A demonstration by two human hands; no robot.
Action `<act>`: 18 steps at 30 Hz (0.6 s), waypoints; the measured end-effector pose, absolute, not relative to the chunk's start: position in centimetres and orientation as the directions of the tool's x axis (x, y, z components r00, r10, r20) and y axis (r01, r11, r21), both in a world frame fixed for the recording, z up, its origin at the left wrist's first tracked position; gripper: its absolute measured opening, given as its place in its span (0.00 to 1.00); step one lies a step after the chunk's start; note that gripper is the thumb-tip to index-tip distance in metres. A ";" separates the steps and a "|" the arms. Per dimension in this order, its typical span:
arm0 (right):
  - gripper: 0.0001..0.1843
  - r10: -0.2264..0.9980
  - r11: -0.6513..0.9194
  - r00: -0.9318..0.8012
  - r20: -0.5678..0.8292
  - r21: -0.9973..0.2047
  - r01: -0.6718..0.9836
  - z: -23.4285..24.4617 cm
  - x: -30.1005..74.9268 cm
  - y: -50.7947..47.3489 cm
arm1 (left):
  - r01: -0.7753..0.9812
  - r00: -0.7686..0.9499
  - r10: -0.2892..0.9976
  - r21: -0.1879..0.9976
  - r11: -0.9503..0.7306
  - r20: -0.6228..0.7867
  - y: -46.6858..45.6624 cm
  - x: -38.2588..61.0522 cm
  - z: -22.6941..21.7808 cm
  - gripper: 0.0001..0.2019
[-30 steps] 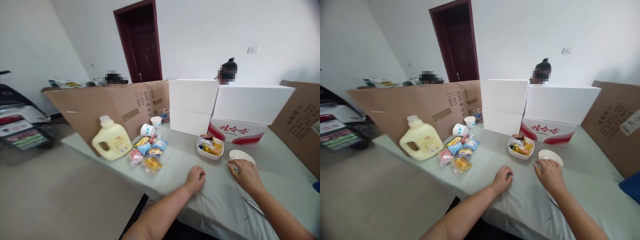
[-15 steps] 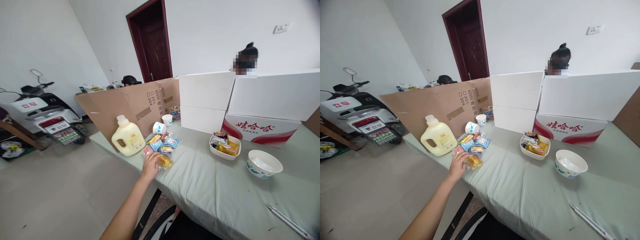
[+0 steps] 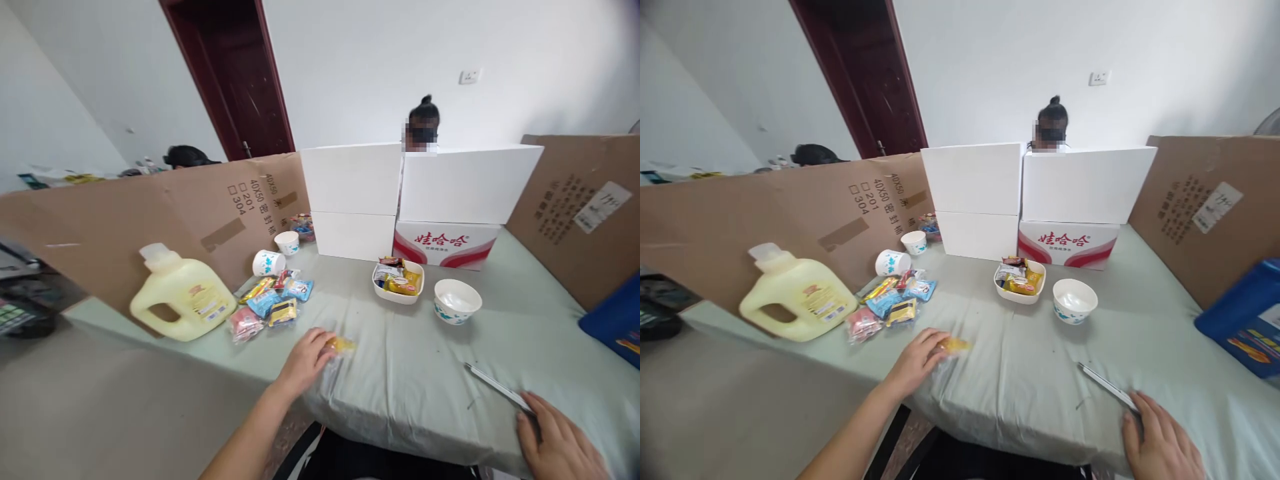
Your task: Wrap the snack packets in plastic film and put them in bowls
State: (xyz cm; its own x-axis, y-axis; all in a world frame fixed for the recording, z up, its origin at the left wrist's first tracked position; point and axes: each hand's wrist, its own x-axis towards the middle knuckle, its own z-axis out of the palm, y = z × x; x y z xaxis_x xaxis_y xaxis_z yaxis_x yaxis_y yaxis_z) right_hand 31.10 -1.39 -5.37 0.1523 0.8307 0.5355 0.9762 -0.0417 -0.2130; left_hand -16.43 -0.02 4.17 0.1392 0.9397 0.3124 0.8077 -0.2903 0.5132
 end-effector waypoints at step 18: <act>0.23 0.830 0.025 0.076 0.552 -0.173 0.985 -4.4 30.8 -1.9 | 0.674 0.133 0.907 0.635 -0.378 0.399 8.6 -4.8 4.0 0.11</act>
State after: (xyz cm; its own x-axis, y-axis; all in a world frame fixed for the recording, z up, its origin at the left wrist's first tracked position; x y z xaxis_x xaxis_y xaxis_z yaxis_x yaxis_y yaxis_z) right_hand 30.82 -1.88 -4.42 0.0761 0.8304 0.5519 0.9847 0.0245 -0.1726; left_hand -4.81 8.60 4.00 0.1335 0.9074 0.3985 0.6740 -0.3779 0.6348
